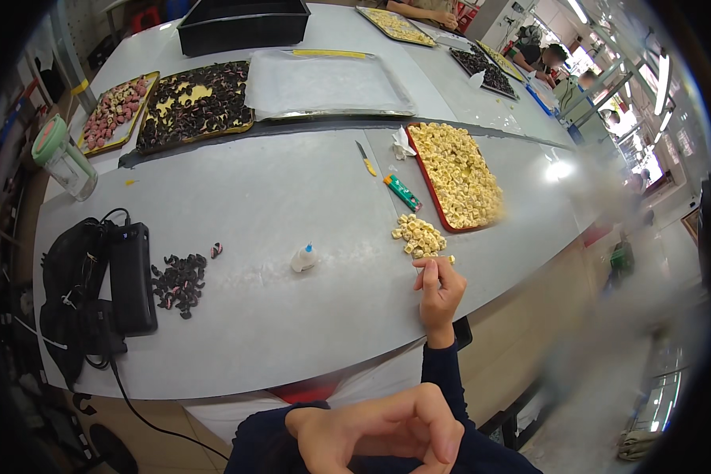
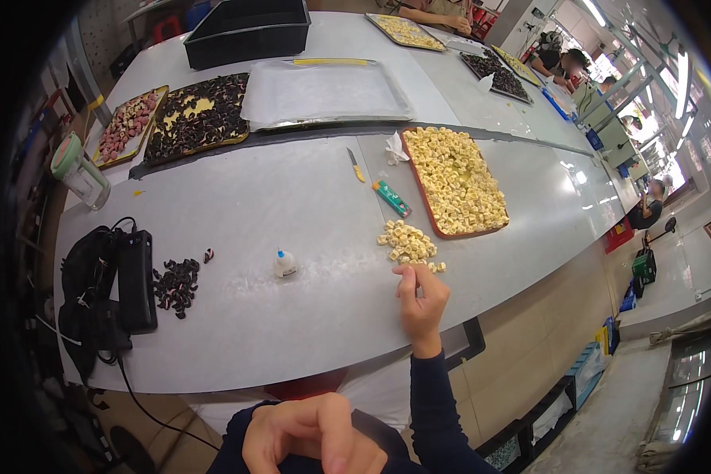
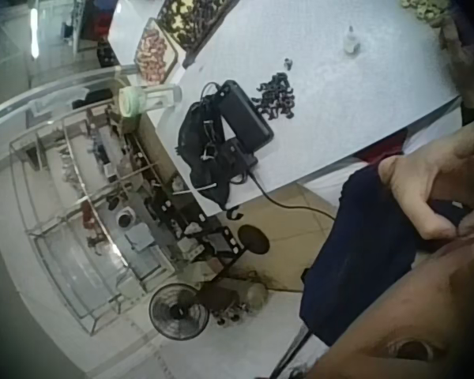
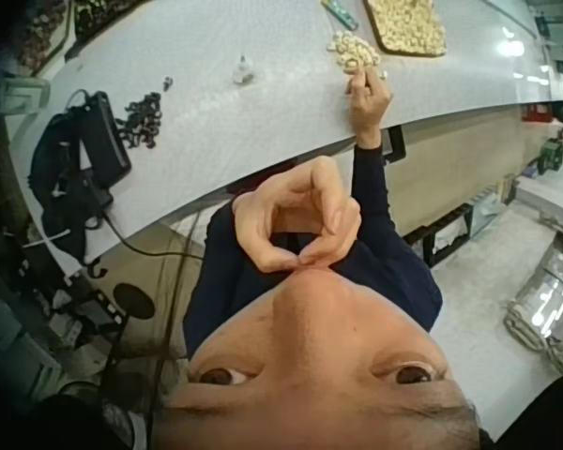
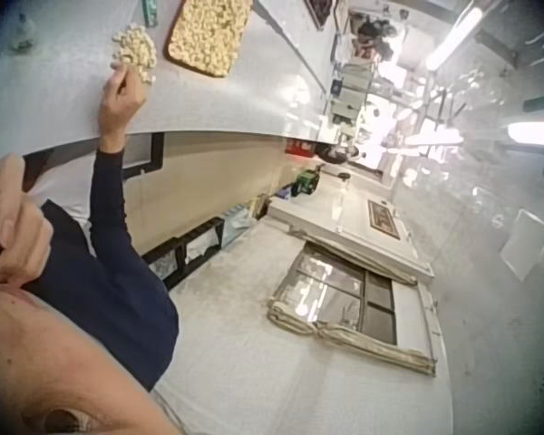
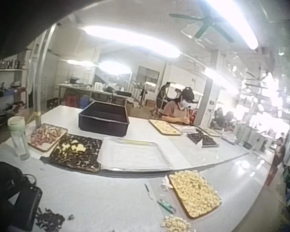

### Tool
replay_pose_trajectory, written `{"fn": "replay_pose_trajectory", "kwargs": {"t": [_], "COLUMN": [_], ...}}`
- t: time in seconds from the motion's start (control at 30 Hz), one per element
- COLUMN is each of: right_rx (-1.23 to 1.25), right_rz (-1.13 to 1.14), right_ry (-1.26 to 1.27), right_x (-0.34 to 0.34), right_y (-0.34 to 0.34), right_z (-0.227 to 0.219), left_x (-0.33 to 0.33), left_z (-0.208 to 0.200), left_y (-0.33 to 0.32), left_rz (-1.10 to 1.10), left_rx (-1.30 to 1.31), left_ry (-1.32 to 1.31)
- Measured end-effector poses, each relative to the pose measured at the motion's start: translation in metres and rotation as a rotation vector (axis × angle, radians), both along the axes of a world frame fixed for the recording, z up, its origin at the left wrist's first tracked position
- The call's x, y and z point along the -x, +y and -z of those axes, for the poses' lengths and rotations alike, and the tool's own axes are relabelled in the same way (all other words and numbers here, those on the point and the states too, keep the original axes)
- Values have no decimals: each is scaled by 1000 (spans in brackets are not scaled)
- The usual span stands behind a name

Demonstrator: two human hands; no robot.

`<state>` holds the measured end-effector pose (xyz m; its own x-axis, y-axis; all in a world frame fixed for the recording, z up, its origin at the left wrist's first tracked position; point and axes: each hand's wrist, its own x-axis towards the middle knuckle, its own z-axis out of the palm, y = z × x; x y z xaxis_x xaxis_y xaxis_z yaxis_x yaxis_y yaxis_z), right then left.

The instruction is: Assembling and gluing small plastic parts at a workbench in a factory.

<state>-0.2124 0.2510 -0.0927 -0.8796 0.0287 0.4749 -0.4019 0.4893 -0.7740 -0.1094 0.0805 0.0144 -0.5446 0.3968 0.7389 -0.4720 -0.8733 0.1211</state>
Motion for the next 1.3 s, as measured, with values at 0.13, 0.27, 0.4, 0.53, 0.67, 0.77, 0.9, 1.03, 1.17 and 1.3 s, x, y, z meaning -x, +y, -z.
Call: {"fn": "replay_pose_trajectory", "kwargs": {"t": [0.13, 0.27, 0.4, 0.53, 0.67, 0.77, 0.9, 1.03, 1.17, 1.3], "right_rx": [-5, 0, -12, -13, -12, -11, 0, -8, -16, -33], "right_rz": [1, -1, 1, 1, 2, -2, -9, -7, -6, -1], "right_ry": [-1, -3, 1, 8, -8, -11, -15, -3, 0, -13], "right_x": [0, 0, 0, 1, 0, 0, 0, 0, 0, 1], "right_y": [0, 0, 0, 1, 1, 0, -3, 2, -1, -1], "right_z": [1, 0, 2, -1, 0, -1, -2, 1, -2, -2], "left_x": [1, -17, -7, -12, -6, -7, -11, -11, -13, -35], "left_z": [0, 17, 10, 17, 2, 3, 1, 1, -26, -51], "left_y": [-1, 0, 7, 3, -4, 26, -11, -39, -64, -75], "left_rz": [-10, 69, 22, -36, -9, -160, 8, -771, -1472, -1584], "left_rx": [-35, 20, -37, -146, -43, -360, -57, 79, 89, 313], "left_ry": [-5, -124, -28, -45, -90, -119, -122, -537, -528, -115]}}
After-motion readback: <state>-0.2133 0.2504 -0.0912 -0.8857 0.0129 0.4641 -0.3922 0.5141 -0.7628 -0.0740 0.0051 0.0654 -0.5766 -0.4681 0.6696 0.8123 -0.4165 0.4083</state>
